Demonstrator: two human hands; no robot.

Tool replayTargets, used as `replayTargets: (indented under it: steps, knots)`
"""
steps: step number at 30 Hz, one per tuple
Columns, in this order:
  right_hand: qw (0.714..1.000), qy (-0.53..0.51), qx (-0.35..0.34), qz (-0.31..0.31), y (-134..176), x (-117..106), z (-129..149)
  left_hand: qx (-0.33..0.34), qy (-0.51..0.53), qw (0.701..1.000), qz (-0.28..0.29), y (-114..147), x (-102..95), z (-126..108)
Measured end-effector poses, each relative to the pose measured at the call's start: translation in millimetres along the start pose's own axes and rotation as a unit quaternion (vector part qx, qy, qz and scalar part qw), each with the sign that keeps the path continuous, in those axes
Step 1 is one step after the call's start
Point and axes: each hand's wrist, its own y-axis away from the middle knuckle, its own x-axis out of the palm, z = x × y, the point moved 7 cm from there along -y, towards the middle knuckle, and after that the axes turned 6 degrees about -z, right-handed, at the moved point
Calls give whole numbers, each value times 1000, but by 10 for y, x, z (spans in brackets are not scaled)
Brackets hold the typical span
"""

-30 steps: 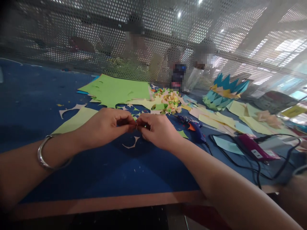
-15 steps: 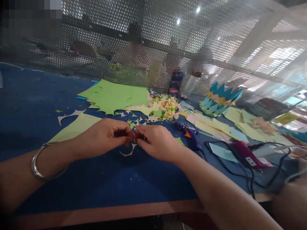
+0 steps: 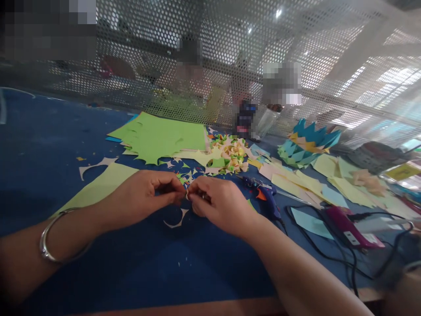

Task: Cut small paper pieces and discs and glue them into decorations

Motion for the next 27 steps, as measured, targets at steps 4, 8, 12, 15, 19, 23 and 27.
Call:
replayTargets:
  steps: [4, 8, 12, 15, 19, 23, 27]
  knots:
    - [996, 1, 36, -85, -8, -222, -170, -20, 5, 999, -39, -10, -83, 124]
    - [994, 27, 52, -93, -9, -320, -279, -32, 31, 998, -53, -16, -96, 207]
    - [993, 68, 64, -72, -21, -397, -316, -32, 28, 998, -46, -18, -78, 193]
    - [990, 78, 104, -47, -3, -498, -406, -29, 22, 998, -41, -17, -81, 153]
    - [977, 138, 161, -16, 167, -679, -593, -17, -1, 999, -49, -14, -112, 156]
    - [943, 249, 215, -49, 572, -902, -828, -18, -6, 998, -58, -21, -135, 218]
    - [908, 295, 287, -78, 1023, -993, -1148, -38, 0, 997, -61, -27, -130, 216]
